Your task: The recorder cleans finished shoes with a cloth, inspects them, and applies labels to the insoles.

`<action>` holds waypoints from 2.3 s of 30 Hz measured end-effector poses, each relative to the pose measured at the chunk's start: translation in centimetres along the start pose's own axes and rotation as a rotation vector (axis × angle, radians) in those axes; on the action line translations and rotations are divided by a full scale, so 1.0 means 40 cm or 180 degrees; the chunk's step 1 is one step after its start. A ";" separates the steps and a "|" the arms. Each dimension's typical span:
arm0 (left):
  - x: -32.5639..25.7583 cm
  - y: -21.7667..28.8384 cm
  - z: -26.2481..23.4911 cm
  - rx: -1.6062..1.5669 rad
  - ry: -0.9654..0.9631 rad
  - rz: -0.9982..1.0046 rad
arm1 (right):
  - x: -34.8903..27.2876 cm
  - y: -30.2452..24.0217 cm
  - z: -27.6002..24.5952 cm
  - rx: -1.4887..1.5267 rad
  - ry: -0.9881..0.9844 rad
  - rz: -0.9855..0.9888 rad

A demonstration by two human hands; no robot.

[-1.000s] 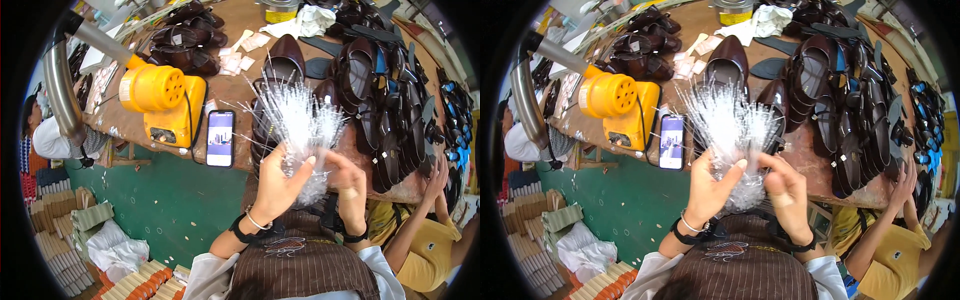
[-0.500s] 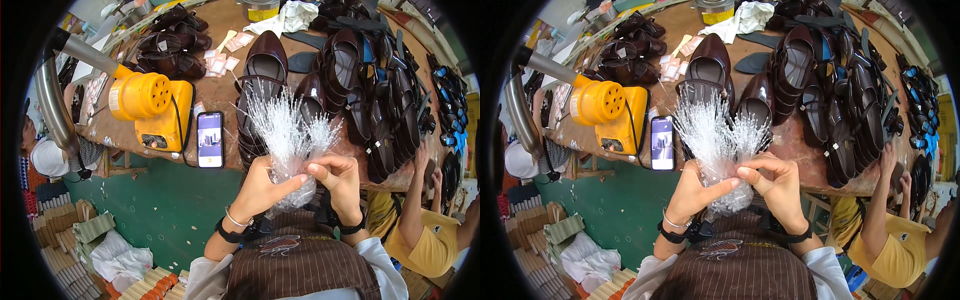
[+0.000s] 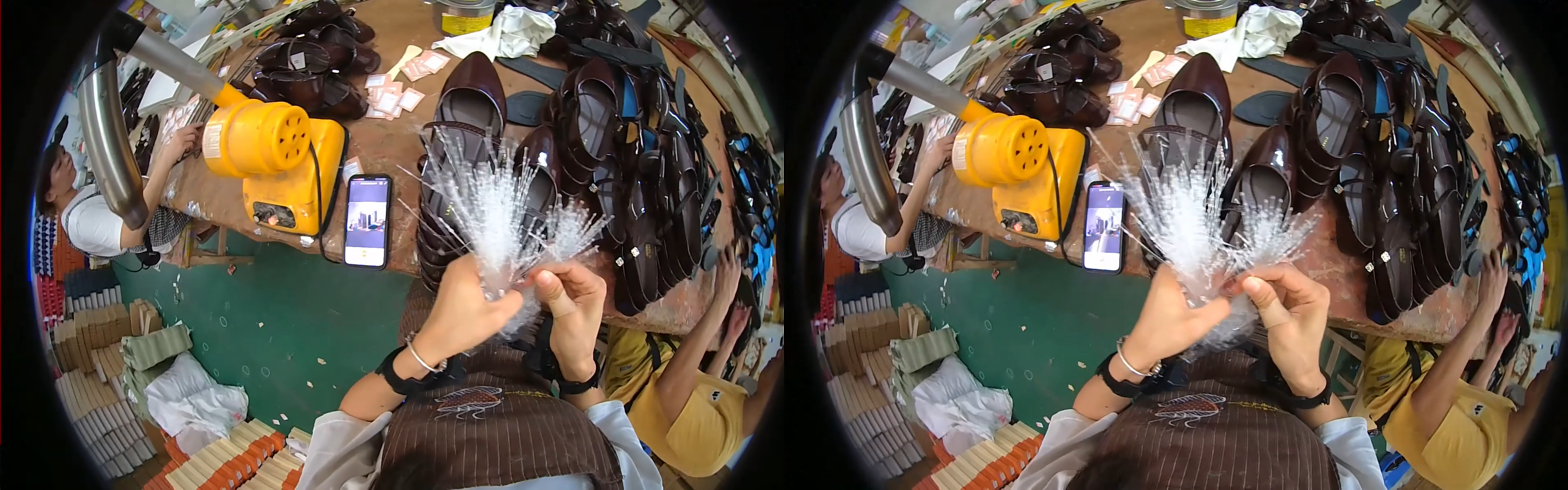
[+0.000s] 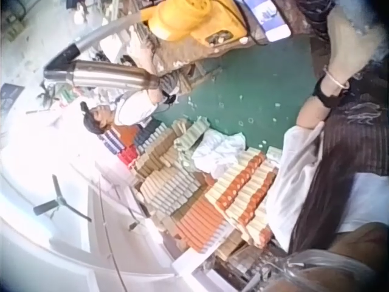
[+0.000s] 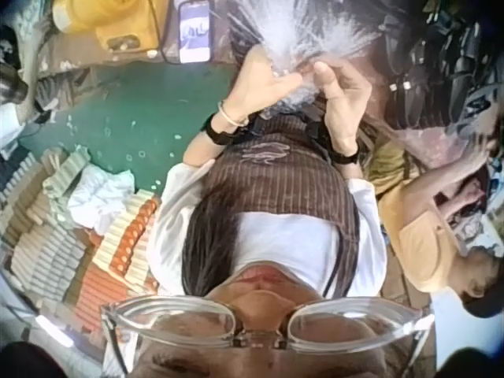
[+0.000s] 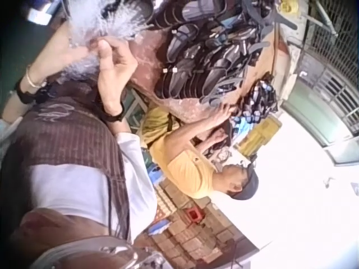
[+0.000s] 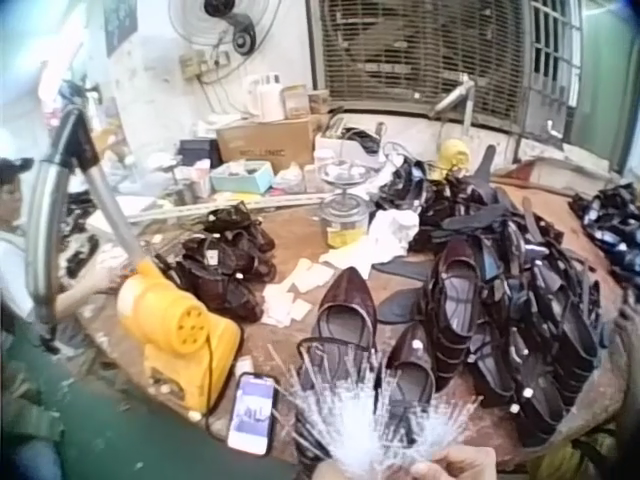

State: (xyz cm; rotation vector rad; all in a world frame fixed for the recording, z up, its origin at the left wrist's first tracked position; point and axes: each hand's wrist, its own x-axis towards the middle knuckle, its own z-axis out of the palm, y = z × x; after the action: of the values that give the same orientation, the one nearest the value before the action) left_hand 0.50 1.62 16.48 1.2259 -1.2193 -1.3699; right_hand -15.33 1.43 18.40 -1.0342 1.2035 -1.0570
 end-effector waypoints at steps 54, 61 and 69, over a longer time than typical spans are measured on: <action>-0.009 0.004 0.016 -0.0568 -0.0582 -0.0809 | 0.039 0.029 -0.025 0.1568 0.0403 -0.0011; 0.015 -0.008 0.018 -0.0641 -0.0175 -0.0285 | 0.057 0.008 -0.031 -0.0075 0.0024 -0.0513; 0.025 -0.021 0.033 -0.0133 -0.0117 -0.0089 | 0.027 0.016 -0.047 -0.0548 0.0001 -0.0220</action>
State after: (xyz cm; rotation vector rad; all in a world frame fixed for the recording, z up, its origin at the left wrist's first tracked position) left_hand -0.92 0.84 15.57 1.1975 -1.1970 -1.4373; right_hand -17.09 0.40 17.42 -1.2160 1.2839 -1.0198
